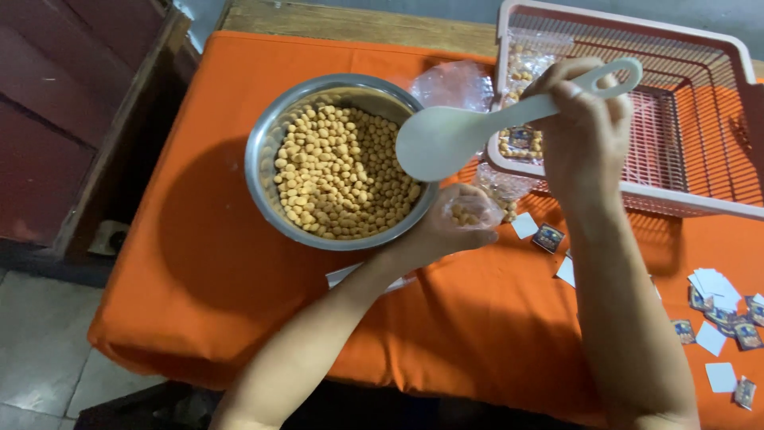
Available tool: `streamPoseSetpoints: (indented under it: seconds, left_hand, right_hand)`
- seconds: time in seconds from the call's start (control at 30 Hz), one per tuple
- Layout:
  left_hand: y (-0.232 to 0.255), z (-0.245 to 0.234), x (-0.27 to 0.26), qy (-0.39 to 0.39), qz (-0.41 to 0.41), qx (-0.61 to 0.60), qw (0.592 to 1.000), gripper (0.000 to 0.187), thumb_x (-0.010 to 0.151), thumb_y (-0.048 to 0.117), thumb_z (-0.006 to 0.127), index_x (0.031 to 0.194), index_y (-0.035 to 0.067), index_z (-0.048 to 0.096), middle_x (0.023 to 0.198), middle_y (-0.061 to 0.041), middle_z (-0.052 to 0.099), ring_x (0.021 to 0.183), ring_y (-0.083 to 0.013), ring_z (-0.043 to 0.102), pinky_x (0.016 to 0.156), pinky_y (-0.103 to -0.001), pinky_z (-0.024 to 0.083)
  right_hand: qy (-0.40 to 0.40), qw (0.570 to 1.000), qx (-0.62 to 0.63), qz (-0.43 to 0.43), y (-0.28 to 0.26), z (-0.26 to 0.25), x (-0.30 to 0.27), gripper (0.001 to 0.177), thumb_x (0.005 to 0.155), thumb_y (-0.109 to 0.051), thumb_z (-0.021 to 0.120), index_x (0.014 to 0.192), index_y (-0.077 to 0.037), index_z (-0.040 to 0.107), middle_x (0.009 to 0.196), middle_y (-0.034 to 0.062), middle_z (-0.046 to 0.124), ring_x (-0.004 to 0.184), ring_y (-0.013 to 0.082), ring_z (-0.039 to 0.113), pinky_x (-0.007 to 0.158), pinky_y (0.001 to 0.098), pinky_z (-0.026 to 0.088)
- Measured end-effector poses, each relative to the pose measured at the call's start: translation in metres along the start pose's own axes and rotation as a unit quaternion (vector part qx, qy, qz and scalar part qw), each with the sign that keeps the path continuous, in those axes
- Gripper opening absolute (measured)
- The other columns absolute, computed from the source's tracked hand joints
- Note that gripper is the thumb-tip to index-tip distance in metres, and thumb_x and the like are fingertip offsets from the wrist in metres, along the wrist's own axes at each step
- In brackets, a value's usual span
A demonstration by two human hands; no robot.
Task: Scooping peanuts from a metal bowl into small plastic bags using a plastic spoon.
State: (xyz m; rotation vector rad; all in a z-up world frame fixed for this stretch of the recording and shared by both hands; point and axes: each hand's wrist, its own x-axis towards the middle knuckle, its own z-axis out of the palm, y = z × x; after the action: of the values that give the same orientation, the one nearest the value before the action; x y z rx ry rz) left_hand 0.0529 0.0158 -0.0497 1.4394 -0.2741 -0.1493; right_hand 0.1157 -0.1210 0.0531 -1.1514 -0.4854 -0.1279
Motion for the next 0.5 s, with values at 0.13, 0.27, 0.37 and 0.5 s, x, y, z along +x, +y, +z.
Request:
streamPoseSetpoints:
  seconds: [0.13, 0.27, 0.37, 0.5]
  left_hand:
    - [-0.048, 0.001, 0.016, -0.001, -0.007, -0.109, 0.994, 0.063, 0.058, 0.024, 0.082, 0.11, 0.007, 0.05, 0.092, -0.006, 0.061, 0.085, -0.0122, 0.06, 0.075, -0.024, 0.051]
    - [-0.065, 0.001, 0.023, -0.02, 0.051, -0.187, 0.981, 0.063, 0.053, 0.003, 0.085, 0.107, 0.003, 0.054, 0.078, 0.0, 0.052, 0.073, -0.0113, 0.061, 0.068, -0.019, 0.05]
    - [-0.052, -0.001, 0.016, -0.015, 0.04, -0.187, 0.982, 0.062, 0.055, 0.004, 0.084, 0.108, 0.002, 0.053, 0.08, -0.002, 0.052, 0.075, -0.0117, 0.06, 0.069, -0.021, 0.05]
    - [-0.022, -0.001, 0.004, -0.013, 0.022, -0.181, 0.983, 0.061, 0.058, 0.006, 0.083, 0.11, 0.0, 0.052, 0.082, -0.006, 0.054, 0.078, -0.0122, 0.059, 0.071, -0.025, 0.051]
  right_hand:
    - [-0.088, 0.974, -0.183, -0.099, 0.029, 0.026, -0.01, 0.012, 0.09, -0.007, 0.055, 0.097, 0.002, 0.058, 0.09, 0.0137, 0.057, 0.08, 0.0188, 0.054, 0.072, 0.0285, 0.043]
    - [-0.159, 0.953, -0.236, -0.103, 0.033, 0.042, -0.018, 0.011, 0.088, 0.0, 0.059, 0.098, 0.004, 0.063, 0.088, 0.0174, 0.06, 0.083, 0.0229, 0.058, 0.081, 0.0331, 0.044]
    - [-0.137, 0.965, -0.205, -0.084, 0.033, 0.042, -0.021, 0.008, 0.09, 0.002, 0.057, 0.095, 0.007, 0.062, 0.093, 0.0188, 0.06, 0.086, 0.0192, 0.054, 0.084, 0.0328, 0.044]
    - [-0.127, 0.964, -0.231, -0.043, 0.031, 0.042, -0.021, 0.009, 0.089, -0.002, 0.061, 0.095, 0.004, 0.064, 0.088, 0.0158, 0.062, 0.078, 0.0136, 0.053, 0.076, 0.0281, 0.045]
